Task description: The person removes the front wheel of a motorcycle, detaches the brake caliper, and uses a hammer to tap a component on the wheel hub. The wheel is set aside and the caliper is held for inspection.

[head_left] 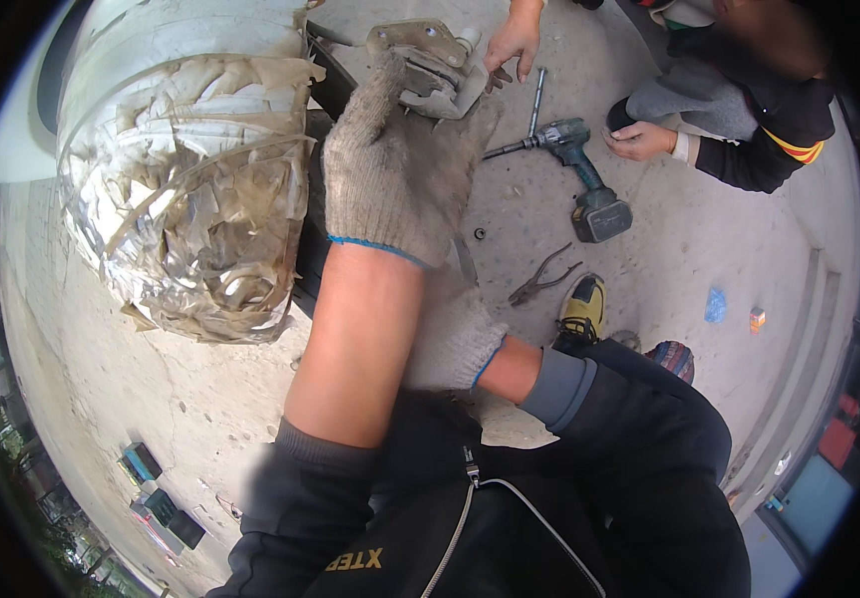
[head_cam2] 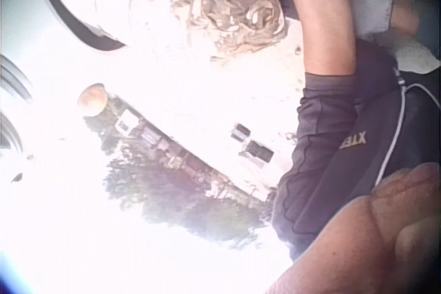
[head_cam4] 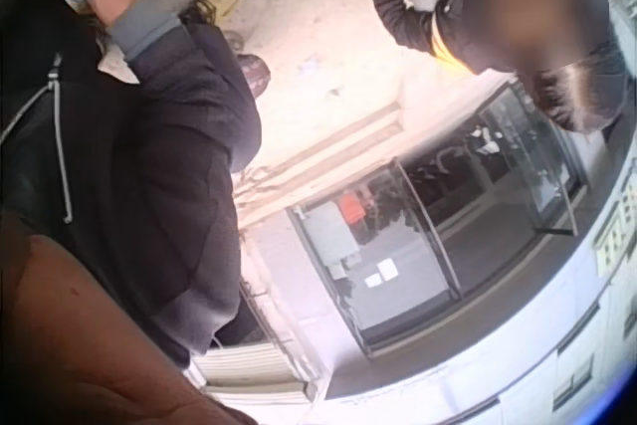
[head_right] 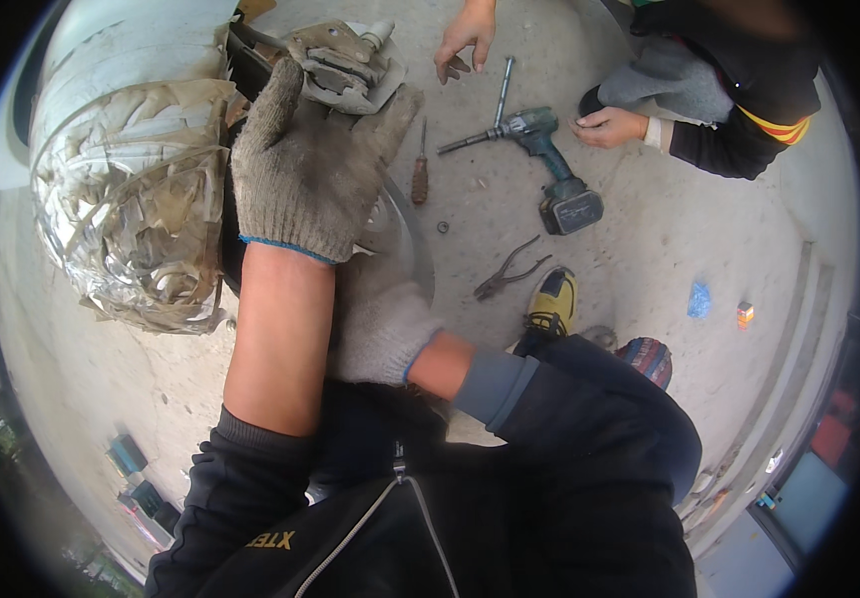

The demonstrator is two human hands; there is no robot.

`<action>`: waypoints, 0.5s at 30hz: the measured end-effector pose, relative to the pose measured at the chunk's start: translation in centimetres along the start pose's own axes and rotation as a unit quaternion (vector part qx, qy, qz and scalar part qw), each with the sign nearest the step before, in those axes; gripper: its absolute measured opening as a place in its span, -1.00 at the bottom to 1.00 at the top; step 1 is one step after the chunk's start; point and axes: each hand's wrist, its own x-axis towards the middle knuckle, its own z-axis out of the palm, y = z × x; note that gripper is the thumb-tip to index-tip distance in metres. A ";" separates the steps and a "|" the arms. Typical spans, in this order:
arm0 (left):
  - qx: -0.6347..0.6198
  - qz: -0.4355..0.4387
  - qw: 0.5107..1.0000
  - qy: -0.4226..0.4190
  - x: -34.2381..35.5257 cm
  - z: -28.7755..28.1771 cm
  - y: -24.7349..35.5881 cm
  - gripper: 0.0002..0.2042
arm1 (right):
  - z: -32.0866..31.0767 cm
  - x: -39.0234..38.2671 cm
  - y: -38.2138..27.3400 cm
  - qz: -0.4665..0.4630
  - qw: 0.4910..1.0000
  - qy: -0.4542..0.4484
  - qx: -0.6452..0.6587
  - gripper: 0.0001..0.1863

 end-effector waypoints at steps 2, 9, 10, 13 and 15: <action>-0.011 0.003 1.000 0.015 -0.4 0.8 0.5 -0.47 | -3.6 -2.2 -0.7 0.042 0.997 -0.051 0.030 -0.23; -0.028 -0.018 0.999 0.021 -1.0 1.3 1.2 -0.35 | -13.6 -8.8 -2.3 0.137 0.988 -0.053 0.051 -0.02; -0.025 -0.018 0.999 0.031 -1.0 1.2 1.2 -0.32 | -14.8 -9.6 -1.9 0.151 0.983 -0.079 0.063 -0.03; -0.033 -0.039 0.998 0.049 -0.8 0.6 1.1 -0.26 | -17.3 -11.4 -1.1 0.183 0.970 -0.132 0.091 -0.05; -0.009 -0.040 0.997 0.066 -0.3 0.0 0.9 -0.27 | -18.2 -12.3 -1.0 0.220 0.958 -0.156 0.096 -0.06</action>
